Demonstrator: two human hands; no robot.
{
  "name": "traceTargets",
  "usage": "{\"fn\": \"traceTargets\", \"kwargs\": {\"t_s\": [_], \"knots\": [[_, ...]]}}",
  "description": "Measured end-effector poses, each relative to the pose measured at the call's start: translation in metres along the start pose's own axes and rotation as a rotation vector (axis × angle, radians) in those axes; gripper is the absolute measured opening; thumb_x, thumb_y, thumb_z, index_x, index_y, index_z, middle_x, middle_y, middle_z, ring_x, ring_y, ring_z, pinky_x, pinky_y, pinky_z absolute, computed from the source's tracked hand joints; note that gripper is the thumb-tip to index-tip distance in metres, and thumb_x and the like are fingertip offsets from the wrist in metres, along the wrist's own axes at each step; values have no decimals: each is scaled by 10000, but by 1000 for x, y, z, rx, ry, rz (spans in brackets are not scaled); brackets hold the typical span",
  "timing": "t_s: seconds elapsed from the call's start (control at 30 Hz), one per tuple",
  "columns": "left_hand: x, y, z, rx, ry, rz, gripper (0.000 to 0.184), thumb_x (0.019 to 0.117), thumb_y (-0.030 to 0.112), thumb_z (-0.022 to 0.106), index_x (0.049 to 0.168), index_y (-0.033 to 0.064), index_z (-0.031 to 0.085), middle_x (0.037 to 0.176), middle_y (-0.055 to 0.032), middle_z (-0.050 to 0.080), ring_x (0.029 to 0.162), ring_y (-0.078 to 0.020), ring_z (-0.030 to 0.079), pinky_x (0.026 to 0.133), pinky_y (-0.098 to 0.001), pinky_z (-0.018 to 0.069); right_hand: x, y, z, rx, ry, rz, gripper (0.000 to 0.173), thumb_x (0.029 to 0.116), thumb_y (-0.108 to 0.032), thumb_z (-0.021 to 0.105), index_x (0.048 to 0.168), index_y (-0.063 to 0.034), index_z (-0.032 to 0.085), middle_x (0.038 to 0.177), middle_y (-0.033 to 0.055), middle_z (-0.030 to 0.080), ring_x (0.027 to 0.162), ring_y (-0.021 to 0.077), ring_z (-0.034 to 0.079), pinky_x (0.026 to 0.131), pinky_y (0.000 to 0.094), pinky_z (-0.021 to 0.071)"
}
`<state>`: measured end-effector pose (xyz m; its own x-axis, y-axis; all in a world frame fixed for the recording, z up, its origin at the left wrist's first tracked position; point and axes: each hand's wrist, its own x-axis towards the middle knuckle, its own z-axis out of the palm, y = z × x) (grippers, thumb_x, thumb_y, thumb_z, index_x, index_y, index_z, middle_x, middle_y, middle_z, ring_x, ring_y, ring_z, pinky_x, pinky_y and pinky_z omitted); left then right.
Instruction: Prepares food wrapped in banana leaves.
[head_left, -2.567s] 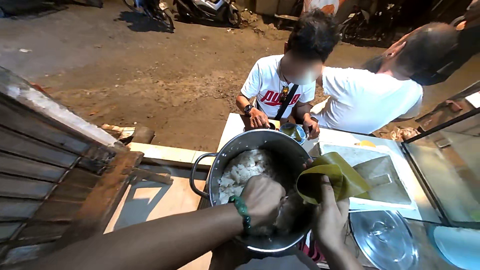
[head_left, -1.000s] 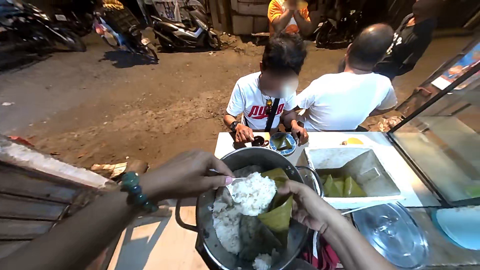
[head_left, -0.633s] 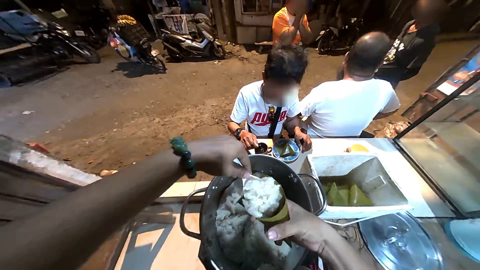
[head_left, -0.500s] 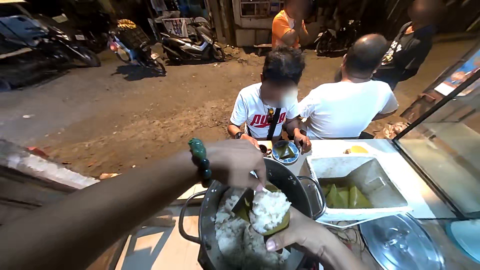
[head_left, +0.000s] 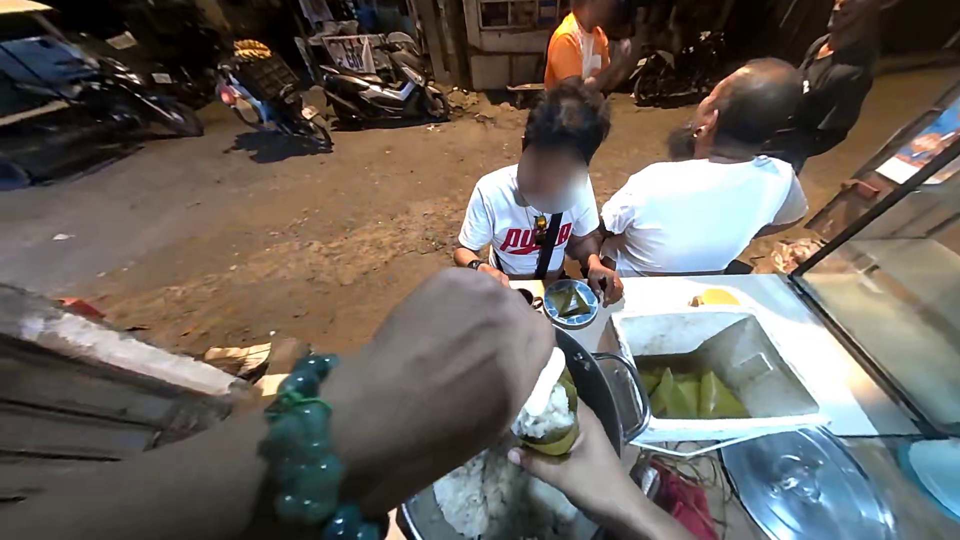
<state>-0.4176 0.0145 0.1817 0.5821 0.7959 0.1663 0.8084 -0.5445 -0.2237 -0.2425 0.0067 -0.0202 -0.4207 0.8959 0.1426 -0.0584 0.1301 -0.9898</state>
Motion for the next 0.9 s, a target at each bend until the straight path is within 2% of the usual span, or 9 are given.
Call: {"fn": "traceTargets", "kwargs": {"t_s": [0.17, 0.33, 0.4, 0.47, 0.5, 0.57, 0.63, 0.73, 0.9], "knots": [[7, 15, 8, -3, -81, 130, 244, 901, 203, 644, 659, 176, 634, 578, 32, 535, 534, -149, 567, 454, -327, 415, 0, -5, -2, 92, -17, 69, 773, 669, -53, 922, 1313, 68, 513, 1156, 59, 708, 1074, 66, 686, 985, 230, 564], [18, 17, 12, 3, -247, 293, 222, 969, 205, 598, 770, 157, 682, 654, 15, 589, 654, -169, 627, 563, -346, 483, 1, -11, -6, 195, -23, 114, 726, 650, 6, 917, 1268, 41, 536, 1103, 38, 727, 1026, 73, 705, 955, 247, 586], [17, 16, 16, -12, -207, 393, 214, 961, 175, 602, 765, 143, 681, 667, 2, 604, 669, -181, 628, 589, -359, 484, 0, -12, -7, 216, -26, 114, 696, 653, 12, 917, 1247, 39, 555, 1091, 30, 736, 1021, 71, 709, 955, 254, 588], [13, 4, 18, -46, -82, 473, 231, 976, 157, 581, 778, 141, 699, 680, 7, 617, 680, -171, 625, 636, -362, 483, -1, -11, -9, 233, -43, 85, 662, 685, 1, 906, 1247, 38, 559, 1096, 30, 740, 1029, 80, 712, 962, 268, 591], [11, -5, 16, -70, -3, 481, 230, 986, 158, 574, 807, 143, 717, 697, 16, 628, 697, -163, 625, 671, -366, 494, 0, -10, -12, 261, -63, 65, 620, 719, -1, 887, 1248, 41, 568, 1100, 45, 741, 1019, 102, 718, 950, 287, 600], [3, -25, 4, -59, 106, 413, 223, 1002, 204, 566, 851, 165, 724, 733, 41, 630, 736, -147, 620, 728, -377, 501, 3, -8, -16, 350, -83, 93, 527, 769, -24, 862, 1220, 23, 594, 1061, 79, 745, 880, 139, 728, 786, 299, 625], [-9, -41, -4, -40, 194, 299, 261, 1014, 285, 530, 871, 205, 733, 770, 70, 651, 748, -125, 617, 709, -369, 478, 4, -9, -18, 488, -85, 179, 523, 773, -29, 854, 1218, 13, 582, 1071, 121, 738, 785, 160, 709, 667, 299, 602], [-21, -41, 9, -26, 238, 232, 263, 1009, 319, 534, 903, 236, 760, 766, 79, 658, 724, -125, 614, 675, -367, 463, 2, -11, -19, 572, -114, 242, 493, 776, -39, 848, 1202, 2, 604, 1083, 125, 733, 760, 145, 695, 645, 275, 585], [-19, -23, 36, -31, 205, 250, 267, 1010, 319, 554, 895, 222, 774, 696, 77, 604, 693, -113, 586, 674, -330, 471, 3, -11, -19, 570, -168, 273, 492, 775, -52, 845, 1202, -2, 608, 1099, 125, 726, 733, 129, 678, 626, 259, 571]]}}
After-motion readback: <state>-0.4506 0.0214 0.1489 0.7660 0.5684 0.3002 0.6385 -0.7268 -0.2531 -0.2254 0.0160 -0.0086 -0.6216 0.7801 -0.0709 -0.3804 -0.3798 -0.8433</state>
